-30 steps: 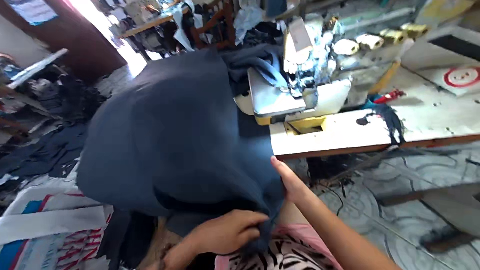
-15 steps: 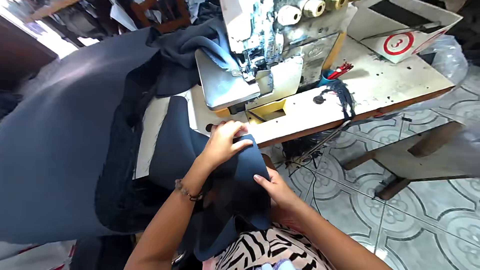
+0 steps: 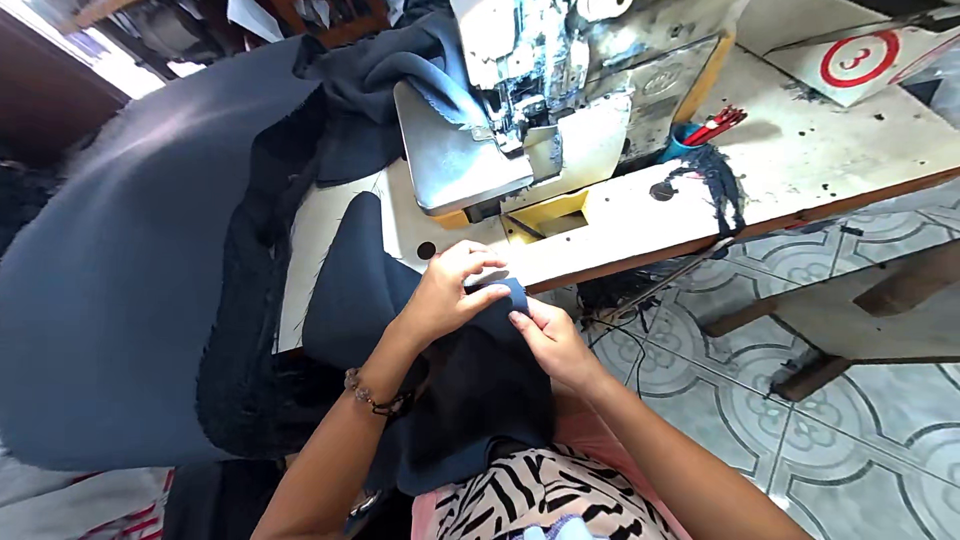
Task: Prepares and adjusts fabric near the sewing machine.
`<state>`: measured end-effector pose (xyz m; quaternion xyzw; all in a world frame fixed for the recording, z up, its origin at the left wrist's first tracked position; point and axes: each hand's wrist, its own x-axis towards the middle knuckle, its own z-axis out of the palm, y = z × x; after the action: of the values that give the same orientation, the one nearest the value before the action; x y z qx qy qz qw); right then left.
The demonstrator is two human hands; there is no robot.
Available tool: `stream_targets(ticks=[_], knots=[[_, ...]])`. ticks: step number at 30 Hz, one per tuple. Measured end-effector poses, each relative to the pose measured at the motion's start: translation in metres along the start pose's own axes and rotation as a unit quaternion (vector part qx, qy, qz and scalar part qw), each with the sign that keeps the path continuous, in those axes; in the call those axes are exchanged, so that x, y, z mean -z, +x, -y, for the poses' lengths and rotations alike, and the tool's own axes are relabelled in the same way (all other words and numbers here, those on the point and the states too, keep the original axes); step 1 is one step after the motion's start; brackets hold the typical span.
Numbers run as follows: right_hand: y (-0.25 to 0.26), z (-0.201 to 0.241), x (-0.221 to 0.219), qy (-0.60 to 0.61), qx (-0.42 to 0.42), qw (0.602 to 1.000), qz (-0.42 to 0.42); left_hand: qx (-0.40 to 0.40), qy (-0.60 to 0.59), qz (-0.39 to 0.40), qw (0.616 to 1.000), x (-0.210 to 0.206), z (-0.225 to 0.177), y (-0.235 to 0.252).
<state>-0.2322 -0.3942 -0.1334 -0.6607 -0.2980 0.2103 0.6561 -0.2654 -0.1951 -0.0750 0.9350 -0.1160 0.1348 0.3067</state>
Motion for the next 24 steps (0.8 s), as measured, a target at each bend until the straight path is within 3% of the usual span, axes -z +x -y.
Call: stream_targets(ticks=[4,11,16,24], knots=[[0.002,-0.002,0.003,-0.037,0.043,0.998,-0.002,0.005,-0.004,-0.016,1.000,-0.001,0.000,-0.003],[0.007,-0.002,0.005,-0.025,0.026,0.999,0.020,0.014,-0.108,-0.045,0.993,0.002,0.000,-0.010],[0.010,0.000,0.008,0.007,0.020,0.999,0.046,0.003,-0.141,-0.029,0.990,0.006,-0.001,-0.010],[0.004,0.009,0.007,0.043,0.048,0.994,0.086,0.058,-0.177,-0.006,0.983,0.022,-0.026,-0.018]])
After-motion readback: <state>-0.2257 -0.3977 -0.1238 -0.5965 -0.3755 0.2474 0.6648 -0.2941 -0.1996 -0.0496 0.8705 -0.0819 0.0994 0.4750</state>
